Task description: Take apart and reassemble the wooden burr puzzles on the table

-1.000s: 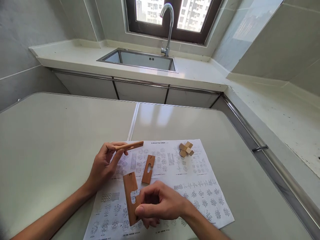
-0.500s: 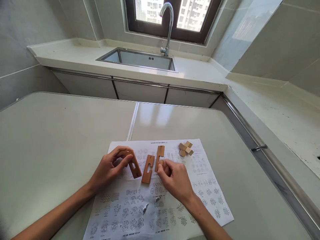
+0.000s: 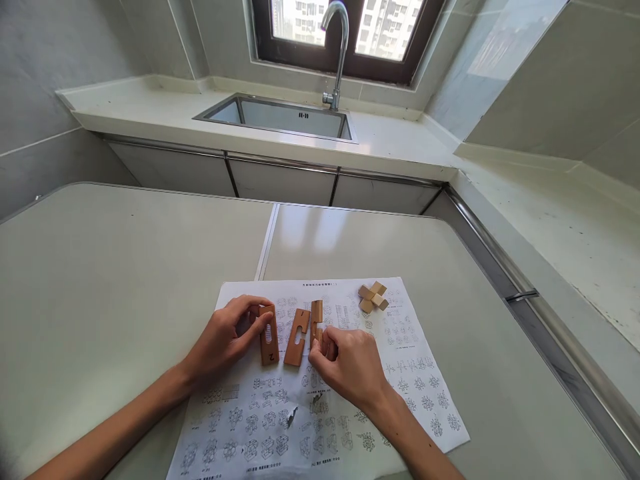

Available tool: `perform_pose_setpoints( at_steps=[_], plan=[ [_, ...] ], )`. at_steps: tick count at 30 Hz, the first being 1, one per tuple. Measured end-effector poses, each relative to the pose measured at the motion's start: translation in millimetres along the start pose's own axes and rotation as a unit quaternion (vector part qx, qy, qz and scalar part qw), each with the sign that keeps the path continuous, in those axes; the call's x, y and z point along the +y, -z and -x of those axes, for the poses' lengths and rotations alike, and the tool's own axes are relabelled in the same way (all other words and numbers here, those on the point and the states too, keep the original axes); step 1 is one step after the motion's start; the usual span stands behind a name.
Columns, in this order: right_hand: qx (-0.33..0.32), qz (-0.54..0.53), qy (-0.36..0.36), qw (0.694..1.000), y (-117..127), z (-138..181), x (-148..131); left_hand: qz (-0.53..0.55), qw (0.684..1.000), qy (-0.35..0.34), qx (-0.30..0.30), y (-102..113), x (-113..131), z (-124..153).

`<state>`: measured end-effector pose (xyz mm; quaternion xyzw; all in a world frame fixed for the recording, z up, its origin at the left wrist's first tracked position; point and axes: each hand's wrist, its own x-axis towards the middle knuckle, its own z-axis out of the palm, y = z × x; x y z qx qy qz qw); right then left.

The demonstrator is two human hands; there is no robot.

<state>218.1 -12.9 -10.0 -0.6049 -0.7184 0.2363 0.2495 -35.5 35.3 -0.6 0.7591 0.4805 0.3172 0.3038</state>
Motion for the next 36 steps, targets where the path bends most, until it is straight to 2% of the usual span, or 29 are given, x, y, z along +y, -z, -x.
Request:
perform_pose_setpoints(
  at_steps=[11, 16, 21, 29, 36],
  plan=[
    [0.000, 0.004, 0.043, 0.999, 0.3, 2.0, -0.2, -0.060, 0.997, -0.036, -0.017, -4.6, -2.1, 1.3],
    [-0.004, 0.006, 0.040, 0.999, 0.2, 2.1, -0.4, -0.079, 0.995, -0.044, -0.033, -6.8, -3.0, 1.8],
    [-0.005, 0.013, 0.039, 0.999, 0.1, 2.5, -0.1, -0.096, 0.994, -0.047, -0.024, -9.4, -2.1, 3.4],
    [0.028, 0.054, 0.048, 0.997, -2.8, 3.1, 3.0, -0.134, 0.989, -0.059, -0.027, -11.6, -0.4, 4.2],
    [0.033, 0.083, 0.064, 0.994, -3.6, 4.2, 2.7, -0.158, 0.984, -0.080, -0.031, -14.8, -2.2, 4.8]
  ],
)
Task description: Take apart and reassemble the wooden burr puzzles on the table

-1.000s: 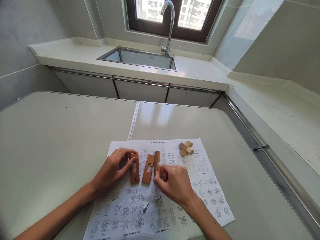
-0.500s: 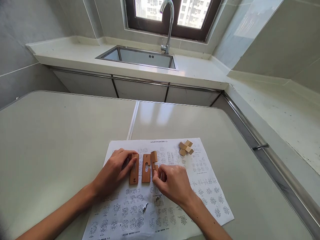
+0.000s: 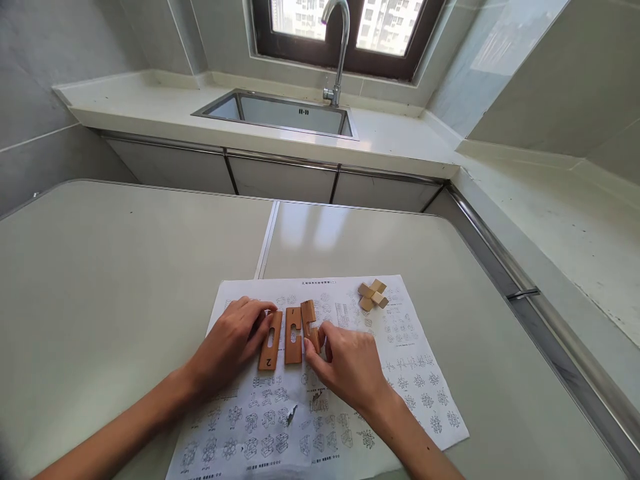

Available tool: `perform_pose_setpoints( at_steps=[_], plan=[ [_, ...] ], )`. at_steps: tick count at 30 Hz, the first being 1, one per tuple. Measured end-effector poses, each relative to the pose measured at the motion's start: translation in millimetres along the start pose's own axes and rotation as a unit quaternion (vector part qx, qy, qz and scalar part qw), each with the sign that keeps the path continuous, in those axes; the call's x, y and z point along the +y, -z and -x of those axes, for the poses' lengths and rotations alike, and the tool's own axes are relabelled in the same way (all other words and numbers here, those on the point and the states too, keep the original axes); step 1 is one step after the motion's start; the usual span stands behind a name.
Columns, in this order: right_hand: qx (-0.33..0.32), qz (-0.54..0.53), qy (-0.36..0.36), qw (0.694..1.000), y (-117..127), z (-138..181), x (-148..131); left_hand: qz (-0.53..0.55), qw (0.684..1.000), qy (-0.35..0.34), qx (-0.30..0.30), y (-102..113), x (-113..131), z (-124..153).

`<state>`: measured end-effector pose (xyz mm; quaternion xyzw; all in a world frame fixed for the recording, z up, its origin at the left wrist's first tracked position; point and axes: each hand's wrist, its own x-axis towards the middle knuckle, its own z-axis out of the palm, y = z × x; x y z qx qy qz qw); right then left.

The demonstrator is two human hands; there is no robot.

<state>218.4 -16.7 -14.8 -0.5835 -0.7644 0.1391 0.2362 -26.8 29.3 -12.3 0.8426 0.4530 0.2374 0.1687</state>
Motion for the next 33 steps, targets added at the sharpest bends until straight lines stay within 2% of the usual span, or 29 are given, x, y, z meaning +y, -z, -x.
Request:
perform_pose_setpoints(
  at_steps=[8, 13, 17, 28, 33],
  plan=[
    [-0.013, 0.015, -0.013, 1.000, -1.2, 0.8, 1.1, 0.014, 0.999, -0.025, 0.018, 2.7, 1.9, 0.8],
    [-0.024, 0.031, 0.008, 0.999, 0.2, 1.3, 0.2, 0.048, 0.993, -0.090, -0.051, 8.5, 7.5, 1.8],
    [-0.036, 0.046, 0.045, 0.997, 1.5, 1.7, -0.5, 0.051, 0.988, -0.123, -0.074, 7.8, 6.6, 2.5],
    [-0.028, 0.053, 0.064, 0.996, -3.2, 2.5, -2.0, 0.053, 0.983, -0.141, -0.102, 5.1, 4.1, 1.0],
    [-0.012, 0.066, 0.062, 0.996, -5.4, 2.9, -3.8, 0.060, 0.985, -0.138, -0.090, 6.1, 5.3, 0.5]
  ],
)
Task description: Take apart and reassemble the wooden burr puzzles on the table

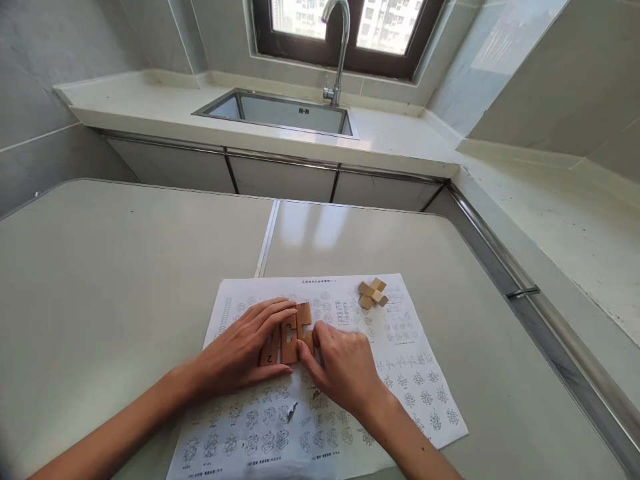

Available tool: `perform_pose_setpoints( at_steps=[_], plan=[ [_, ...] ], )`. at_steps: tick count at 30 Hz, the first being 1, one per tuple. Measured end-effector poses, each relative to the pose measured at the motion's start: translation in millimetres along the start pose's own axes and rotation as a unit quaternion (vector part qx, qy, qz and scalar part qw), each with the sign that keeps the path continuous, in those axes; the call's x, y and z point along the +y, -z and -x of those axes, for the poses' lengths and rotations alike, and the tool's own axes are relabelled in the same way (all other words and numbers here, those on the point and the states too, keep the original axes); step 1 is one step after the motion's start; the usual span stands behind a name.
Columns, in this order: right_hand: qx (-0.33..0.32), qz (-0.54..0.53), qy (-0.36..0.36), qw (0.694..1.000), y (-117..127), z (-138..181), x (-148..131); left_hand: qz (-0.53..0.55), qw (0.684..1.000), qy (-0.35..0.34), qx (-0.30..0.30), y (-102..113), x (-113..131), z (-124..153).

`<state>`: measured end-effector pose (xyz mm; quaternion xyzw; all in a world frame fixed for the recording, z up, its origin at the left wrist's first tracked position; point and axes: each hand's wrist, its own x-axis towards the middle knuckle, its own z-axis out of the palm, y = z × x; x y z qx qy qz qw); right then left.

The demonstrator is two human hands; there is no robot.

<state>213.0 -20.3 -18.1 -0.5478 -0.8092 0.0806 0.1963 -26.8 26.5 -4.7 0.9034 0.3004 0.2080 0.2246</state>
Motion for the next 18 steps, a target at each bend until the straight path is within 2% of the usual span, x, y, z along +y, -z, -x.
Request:
perform_pose_setpoints(
  at_steps=[11, 18],
  plan=[
    [0.000, -0.006, -0.003, 1.000, -2.8, 0.0, -2.3, 0.009, 1.000, 0.008, 0.011, -0.3, 0.9, -0.1],
    [0.002, 0.032, 0.012, 0.999, -4.7, -1.4, -4.8, -0.005, 1.000, 0.002, 0.012, 0.2, 2.3, -0.9]
  ],
)
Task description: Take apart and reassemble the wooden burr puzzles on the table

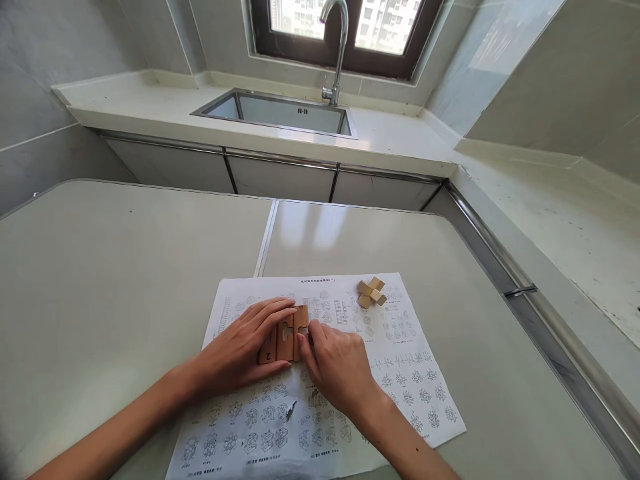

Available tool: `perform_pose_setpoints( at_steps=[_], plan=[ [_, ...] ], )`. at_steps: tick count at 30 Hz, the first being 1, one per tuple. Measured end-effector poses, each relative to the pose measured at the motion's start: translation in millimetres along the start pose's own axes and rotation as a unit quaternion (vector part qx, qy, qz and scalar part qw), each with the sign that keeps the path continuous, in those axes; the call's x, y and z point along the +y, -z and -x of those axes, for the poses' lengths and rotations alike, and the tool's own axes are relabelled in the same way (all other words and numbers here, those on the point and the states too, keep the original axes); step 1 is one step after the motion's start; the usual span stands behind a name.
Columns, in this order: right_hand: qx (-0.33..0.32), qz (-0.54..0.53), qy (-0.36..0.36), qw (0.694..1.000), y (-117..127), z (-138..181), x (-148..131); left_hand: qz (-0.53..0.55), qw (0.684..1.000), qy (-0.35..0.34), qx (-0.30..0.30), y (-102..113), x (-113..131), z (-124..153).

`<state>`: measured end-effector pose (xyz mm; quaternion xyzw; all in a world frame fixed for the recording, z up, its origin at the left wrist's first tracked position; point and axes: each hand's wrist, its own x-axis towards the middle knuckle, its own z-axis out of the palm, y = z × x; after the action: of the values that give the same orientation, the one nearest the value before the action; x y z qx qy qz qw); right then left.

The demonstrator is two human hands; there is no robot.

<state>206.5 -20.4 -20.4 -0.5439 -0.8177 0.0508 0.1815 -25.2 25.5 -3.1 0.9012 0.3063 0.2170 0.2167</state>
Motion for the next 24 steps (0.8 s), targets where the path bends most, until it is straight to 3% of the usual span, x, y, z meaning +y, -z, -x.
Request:
perform_pose_setpoints(
  at_steps=[12, 24],
  plan=[
    [0.017, 0.000, 0.025, 1.000, -0.4, -1.5, -7.4, 0.000, 1.000, 0.007, 0.002, -0.3, 0.7, -1.9],
    [0.035, -0.027, -0.002, 0.999, -2.5, -0.5, -5.9, -0.036, 0.999, 0.014, 0.032, -2.2, 0.4, -2.1]
  ],
)
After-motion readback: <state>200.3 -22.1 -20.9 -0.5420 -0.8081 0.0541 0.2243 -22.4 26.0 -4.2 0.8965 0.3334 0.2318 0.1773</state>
